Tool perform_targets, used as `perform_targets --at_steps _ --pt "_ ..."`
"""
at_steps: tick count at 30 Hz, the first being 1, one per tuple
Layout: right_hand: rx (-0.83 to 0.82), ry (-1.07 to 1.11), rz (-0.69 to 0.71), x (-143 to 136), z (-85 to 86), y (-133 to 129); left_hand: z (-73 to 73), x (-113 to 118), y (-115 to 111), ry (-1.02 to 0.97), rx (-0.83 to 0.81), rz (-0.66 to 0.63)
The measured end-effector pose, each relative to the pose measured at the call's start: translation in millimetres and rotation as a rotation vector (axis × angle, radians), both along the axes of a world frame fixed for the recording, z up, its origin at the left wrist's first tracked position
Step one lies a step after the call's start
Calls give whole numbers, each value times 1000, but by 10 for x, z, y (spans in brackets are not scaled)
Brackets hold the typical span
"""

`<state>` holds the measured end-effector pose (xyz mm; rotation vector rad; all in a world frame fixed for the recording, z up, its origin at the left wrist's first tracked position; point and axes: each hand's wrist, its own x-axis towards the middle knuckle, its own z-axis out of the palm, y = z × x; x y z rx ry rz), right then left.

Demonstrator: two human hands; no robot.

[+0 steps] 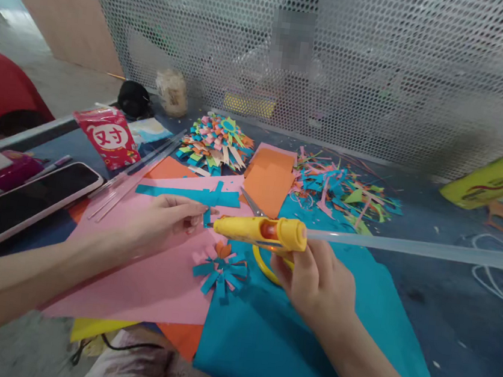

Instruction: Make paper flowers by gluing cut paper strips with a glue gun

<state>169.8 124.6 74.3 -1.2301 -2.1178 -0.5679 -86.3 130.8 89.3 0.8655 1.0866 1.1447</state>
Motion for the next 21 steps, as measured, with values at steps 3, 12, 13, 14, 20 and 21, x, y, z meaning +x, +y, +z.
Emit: perform_targets --at_steps 3,12,13,14,20,21 --pt "62 -53 66 -13 37 6 -4 9 6 -14 4 17" --pt "72 -109 101 -26 56 -9 -23 -6 16 -6 25 16" --pt "63 -103 98 -24 54 -11 -21 -4 13 -4 17 16" --pt "54 -97 96 -21 51 -10 -20 0 11 -6 9 15" --pt "37 -92 114 -9 48 2 -42 11 14 -10 17 -2" --pt "40 -97 111 -11 53 3 -43 11 17 -5 16 2"
